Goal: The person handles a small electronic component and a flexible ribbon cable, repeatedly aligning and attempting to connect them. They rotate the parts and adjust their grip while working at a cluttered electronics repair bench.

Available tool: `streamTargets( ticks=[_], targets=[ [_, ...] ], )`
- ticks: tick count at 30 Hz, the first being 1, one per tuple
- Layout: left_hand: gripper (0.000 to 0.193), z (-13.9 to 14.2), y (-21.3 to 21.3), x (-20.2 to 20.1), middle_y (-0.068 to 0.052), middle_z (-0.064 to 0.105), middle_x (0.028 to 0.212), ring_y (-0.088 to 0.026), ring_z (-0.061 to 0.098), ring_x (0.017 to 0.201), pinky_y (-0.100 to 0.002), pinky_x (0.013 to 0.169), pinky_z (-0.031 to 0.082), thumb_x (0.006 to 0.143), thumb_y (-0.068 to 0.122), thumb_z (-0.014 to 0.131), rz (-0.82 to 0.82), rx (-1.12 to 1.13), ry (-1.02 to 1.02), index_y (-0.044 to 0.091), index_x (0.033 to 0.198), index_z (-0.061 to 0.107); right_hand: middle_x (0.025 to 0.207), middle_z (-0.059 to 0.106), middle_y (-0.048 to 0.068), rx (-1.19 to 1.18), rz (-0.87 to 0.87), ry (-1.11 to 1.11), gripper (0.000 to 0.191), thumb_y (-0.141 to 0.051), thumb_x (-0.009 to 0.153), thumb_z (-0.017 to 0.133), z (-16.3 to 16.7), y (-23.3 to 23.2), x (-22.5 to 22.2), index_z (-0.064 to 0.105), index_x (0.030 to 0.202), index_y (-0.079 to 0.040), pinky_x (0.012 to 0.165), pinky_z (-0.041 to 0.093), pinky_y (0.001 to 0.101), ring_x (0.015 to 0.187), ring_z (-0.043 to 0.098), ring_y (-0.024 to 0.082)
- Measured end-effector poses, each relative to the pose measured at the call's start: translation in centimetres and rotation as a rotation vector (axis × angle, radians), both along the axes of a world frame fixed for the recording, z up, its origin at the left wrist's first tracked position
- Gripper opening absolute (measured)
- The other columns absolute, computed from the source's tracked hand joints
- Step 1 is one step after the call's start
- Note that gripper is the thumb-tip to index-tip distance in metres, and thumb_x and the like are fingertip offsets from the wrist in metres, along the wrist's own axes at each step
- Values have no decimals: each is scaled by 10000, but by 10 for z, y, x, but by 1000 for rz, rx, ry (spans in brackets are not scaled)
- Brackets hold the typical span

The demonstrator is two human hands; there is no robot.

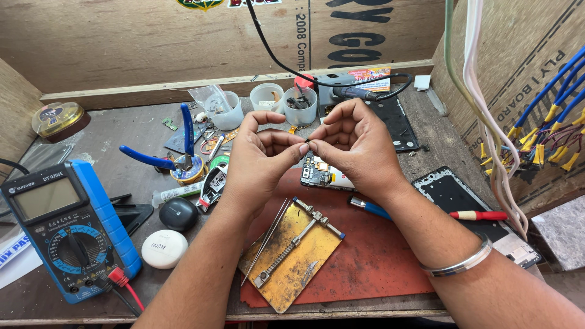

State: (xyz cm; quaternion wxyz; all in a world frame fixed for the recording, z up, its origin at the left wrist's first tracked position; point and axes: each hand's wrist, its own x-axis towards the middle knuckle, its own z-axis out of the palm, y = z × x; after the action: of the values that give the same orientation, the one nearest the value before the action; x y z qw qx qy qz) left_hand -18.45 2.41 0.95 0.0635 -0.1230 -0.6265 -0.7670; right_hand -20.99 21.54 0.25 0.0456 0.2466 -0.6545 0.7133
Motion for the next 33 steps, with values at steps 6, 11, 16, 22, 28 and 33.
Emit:
streamTargets(
  ticks=[6, 11, 16, 22, 28, 33],
  targets=[
    [503, -1, 0, 1, -140, 739, 989, -147, 726, 910, -259, 804, 600, 857, -55, 755, 3, -13, 16, 27, 1262, 467, 1002, 726, 81, -42, 17, -22, 368, -6, 872, 795, -2, -1, -1, 523, 1114, -60, 769, 602, 224, 893, 712, 94],
    [517, 1, 1, 0, -137, 740, 984, -145, 728, 905, -253, 799, 598, 844, -57, 765, 18, -33, -3, 28, 1261, 472, 998, 735, 83, -21, 11, -25, 364, -14, 873, 794, 1, 0, 0, 524, 1112, -62, 761, 602, 220, 892, 716, 93],
    [534, 2, -1, 0, -134, 746, 956, -142, 729, 873, -251, 769, 598, 833, -63, 765, 21, -29, -20, 36, 1263, 464, 991, 749, 77, 38, -22, 6, 369, -26, 862, 801, 4, 0, 1, 522, 1099, -69, 759, 606, 213, 892, 725, 88],
    [535, 0, -2, 0, -131, 747, 946, -142, 728, 863, -256, 769, 600, 835, -63, 768, 20, -12, -16, 38, 1263, 463, 984, 750, 70, 64, -30, 12, 344, -30, 866, 807, 7, -2, 4, 533, 1070, -70, 765, 611, 217, 888, 723, 79],
    [525, -1, -2, 0, -129, 748, 950, -140, 725, 874, -255, 779, 592, 846, -41, 770, 25, -14, -1, 35, 1264, 463, 999, 751, 72, 77, -36, 19, 345, -32, 865, 810, 7, -1, 4, 547, 1086, -66, 789, 615, 223, 909, 730, 87],
    [503, -1, -2, 1, -125, 739, 963, -138, 717, 902, -252, 802, 580, 862, -23, 766, 31, -4, 12, 32, 1267, 472, 1053, 742, 113, 26, 25, 4, 379, 9, 876, 772, 4, 0, 2, 551, 1179, -42, 844, 615, 258, 969, 731, 126]
  ],
)
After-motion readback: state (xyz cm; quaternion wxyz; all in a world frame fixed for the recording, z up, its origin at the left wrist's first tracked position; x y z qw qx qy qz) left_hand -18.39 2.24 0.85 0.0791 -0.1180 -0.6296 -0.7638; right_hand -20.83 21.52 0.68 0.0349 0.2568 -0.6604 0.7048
